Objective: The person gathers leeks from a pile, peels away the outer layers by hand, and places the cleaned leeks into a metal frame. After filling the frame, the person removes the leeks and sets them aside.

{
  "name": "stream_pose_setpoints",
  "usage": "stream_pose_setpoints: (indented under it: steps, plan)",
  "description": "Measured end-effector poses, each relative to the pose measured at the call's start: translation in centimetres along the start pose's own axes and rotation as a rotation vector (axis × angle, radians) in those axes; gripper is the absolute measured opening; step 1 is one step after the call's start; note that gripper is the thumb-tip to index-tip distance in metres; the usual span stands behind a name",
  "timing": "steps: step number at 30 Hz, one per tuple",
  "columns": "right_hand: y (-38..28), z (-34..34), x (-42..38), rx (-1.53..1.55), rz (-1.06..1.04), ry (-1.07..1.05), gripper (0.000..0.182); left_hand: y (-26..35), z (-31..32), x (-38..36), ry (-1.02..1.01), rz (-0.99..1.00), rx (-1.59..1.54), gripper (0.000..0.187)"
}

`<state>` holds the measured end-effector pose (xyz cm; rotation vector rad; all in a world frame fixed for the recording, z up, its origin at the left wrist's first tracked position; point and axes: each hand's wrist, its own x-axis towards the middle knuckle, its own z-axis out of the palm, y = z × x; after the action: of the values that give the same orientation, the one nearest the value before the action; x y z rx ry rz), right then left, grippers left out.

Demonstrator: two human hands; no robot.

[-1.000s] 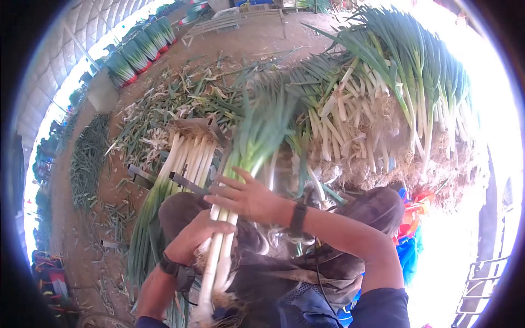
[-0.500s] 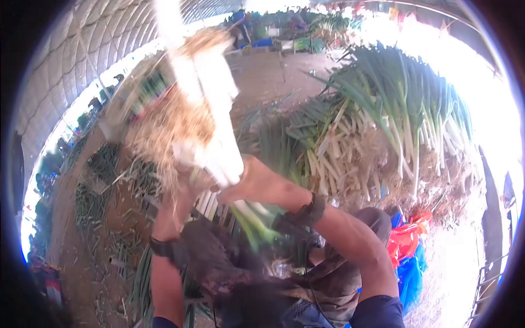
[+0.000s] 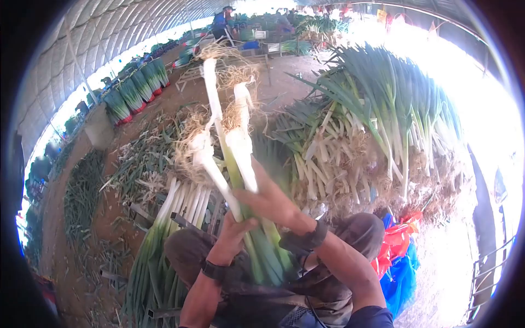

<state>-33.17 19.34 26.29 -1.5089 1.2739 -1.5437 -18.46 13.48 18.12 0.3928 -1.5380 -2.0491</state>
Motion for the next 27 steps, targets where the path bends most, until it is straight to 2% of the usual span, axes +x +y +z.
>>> stream_pose_setpoints:
  steps: [4,6,7,8,10,11,12,13,14,16,17,20,21,22,24,26,27]
  plan:
    - [-0.3,0.3,-1.1,0.119,0.122,0.019,0.076,2.1,0.6,-0.7,0.099,-0.067,-0.010,0.033]
    - [-0.3,-0.3,-0.8,-0.104,0.002,0.151,0.072,2.0,0.2,-0.9,0.118,-0.084,0.001,0.033]
    - [-0.4,-0.3,-0.4,-0.010,-0.061,0.213,0.070,1.8,-0.1,-1.0,0.095,-0.075,0.032,0.028]
    - [-0.9,-0.5,-0.5,0.084,0.005,0.308,0.069,1.7,-0.4,-1.1,0.069,-0.064,0.063,0.023]
    - [-1.9,-2.0,0.0,0.268,0.040,0.353,0.059,1.6,-0.6,-1.0,0.063,-0.089,0.071,0.023]
    - [-2.1,-2.3,0.4,0.265,0.044,0.359,0.059,1.4,-0.6,-1.0,0.054,-0.112,0.077,0.023]
    - [-2.4,-2.6,0.9,0.267,0.039,0.323,0.051,0.9,-0.6,-0.7,0.048,-0.111,0.076,0.023]
    - [-2.7,-2.8,1.4,0.268,0.030,0.287,0.043,0.1,-0.6,-0.2,-0.009,-0.119,0.108,0.024]
    - [-2.9,-3.2,1.7,0.264,0.026,0.292,0.043,-0.5,-0.4,0.1,-0.067,-0.129,0.141,0.025]
    - [-3.3,-3.7,2.1,-0.037,0.116,0.261,0.029,-0.1,0.6,0.3,-0.106,-0.099,0.218,0.027]
    - [-2.7,-3.7,2.3,-0.011,0.097,0.325,0.027,0.0,0.8,0.4,-0.137,-0.071,0.296,0.030]
    - [-3.5,-5.0,2.2,0.003,0.055,0.369,0.026,-0.8,0.6,0.6,-0.160,-0.065,0.318,0.038]
    - [-4.1,-5.9,2.2,0.006,0.108,0.402,0.027,-0.9,0.4,0.6,-0.167,-0.068,0.317,0.038]
    - [-5.0,-6.6,2.0,0.002,0.108,0.408,0.027,-0.5,0.1,0.7,-0.228,-0.126,0.416,0.043]
    - [-6.5,-7.8,1.8,-0.045,0.014,0.259,0.028,-0.1,0.1,0.9,-0.291,-0.185,0.515,0.048]
    - [-4.4,-8.9,2.5,-0.006,0.005,0.234,0.028,0.2,0.2,1.2,-0.404,-0.287,0.454,0.055]
    - [-5.3,-8.6,2.4,0.184,0.010,0.167,0.026,0.4,0.4,1.4,-0.402,-0.287,0.454,0.055]
